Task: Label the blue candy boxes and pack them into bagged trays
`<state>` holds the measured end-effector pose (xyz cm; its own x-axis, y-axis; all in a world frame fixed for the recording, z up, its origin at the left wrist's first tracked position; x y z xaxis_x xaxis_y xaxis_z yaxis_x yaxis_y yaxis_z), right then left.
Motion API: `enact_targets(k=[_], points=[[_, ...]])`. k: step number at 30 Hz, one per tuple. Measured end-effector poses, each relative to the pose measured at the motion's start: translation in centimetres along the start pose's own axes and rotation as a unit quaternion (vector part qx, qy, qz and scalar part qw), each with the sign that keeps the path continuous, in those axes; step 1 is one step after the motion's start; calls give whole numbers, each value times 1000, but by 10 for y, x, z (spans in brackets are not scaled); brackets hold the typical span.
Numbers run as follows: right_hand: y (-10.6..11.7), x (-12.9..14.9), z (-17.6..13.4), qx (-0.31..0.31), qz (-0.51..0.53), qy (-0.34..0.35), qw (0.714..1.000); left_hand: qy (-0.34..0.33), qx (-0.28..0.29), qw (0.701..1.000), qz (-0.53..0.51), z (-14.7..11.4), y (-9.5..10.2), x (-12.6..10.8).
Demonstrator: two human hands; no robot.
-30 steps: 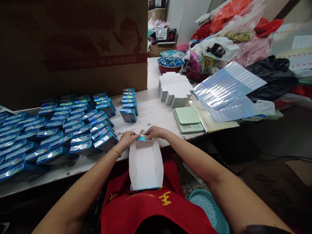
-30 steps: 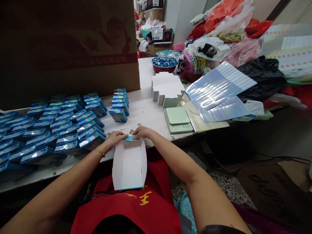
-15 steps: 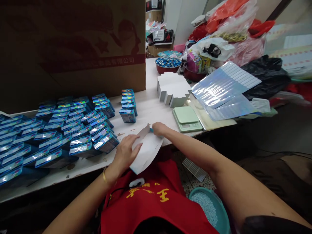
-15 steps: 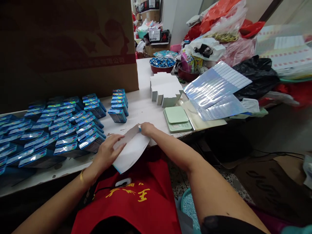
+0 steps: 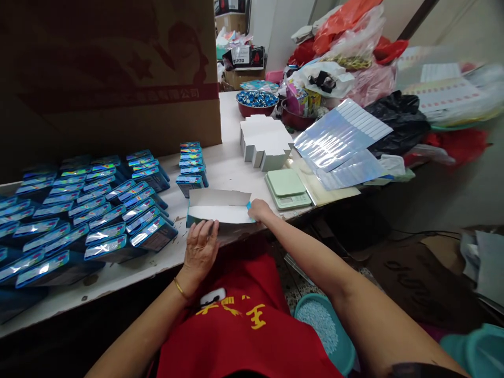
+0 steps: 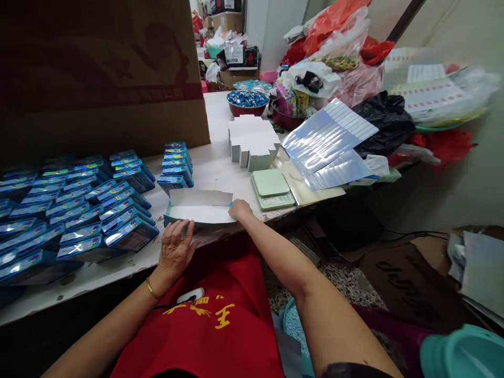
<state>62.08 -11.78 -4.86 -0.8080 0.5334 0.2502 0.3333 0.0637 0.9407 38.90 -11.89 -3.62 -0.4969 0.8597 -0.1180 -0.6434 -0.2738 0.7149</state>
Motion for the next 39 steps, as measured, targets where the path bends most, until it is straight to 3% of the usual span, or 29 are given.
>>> enact_targets(k=[3,8,9,11,13,14,15,17,20,23,28,34,37,39], points=[[2,2,-1,4,-4,-26,1000,12,11,1000,-1,-2,2,7],[12,1,-7,36,-3,-18,999,16,168,985,-21,9,-4,14],[17,1,-13,15,-4,-6,1000,27,201,979,-22,15,-6,18],[27,6,-34,-90,0,51,995,72,264,961,-36,28,-14,30],[29,17,-61,-212,8,167,963,121,326,934,-82,39,-25,42],[24,23,-75,-242,8,233,942,142,346,921,-108,42,-30,48],[16,28,-86,-251,3,284,925,154,347,917,-126,44,-34,51],[-5,34,-97,-250,-19,339,907,146,291,938,-116,43,-35,52],[-28,31,-90,-259,-40,331,906,83,168,982,-18,28,-23,37],[-34,26,-75,-241,-57,326,912,30,172,984,43,6,-16,17],[-31,27,-63,-186,-93,347,915,19,262,960,100,0,-23,17],[-20,33,-62,-127,-73,351,925,32,287,954,83,4,-24,20],[10,41,-53,-198,-20,367,909,35,263,964,26,6,-15,17],[28,44,-40,-267,-5,334,904,60,191,980,1,19,-6,21]])
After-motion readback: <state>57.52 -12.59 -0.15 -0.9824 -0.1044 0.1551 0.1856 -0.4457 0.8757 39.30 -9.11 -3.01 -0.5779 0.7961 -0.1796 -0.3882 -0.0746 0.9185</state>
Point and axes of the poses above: each hand's wrist, its own z-axis towards the middle knuckle, its own y-axis out of the back of the hand, x = y × z, the point moved 3 cm from there along z, towards the middle knuckle, and after that the axes turned 12 degrees about -x, right-handed, at the moved point
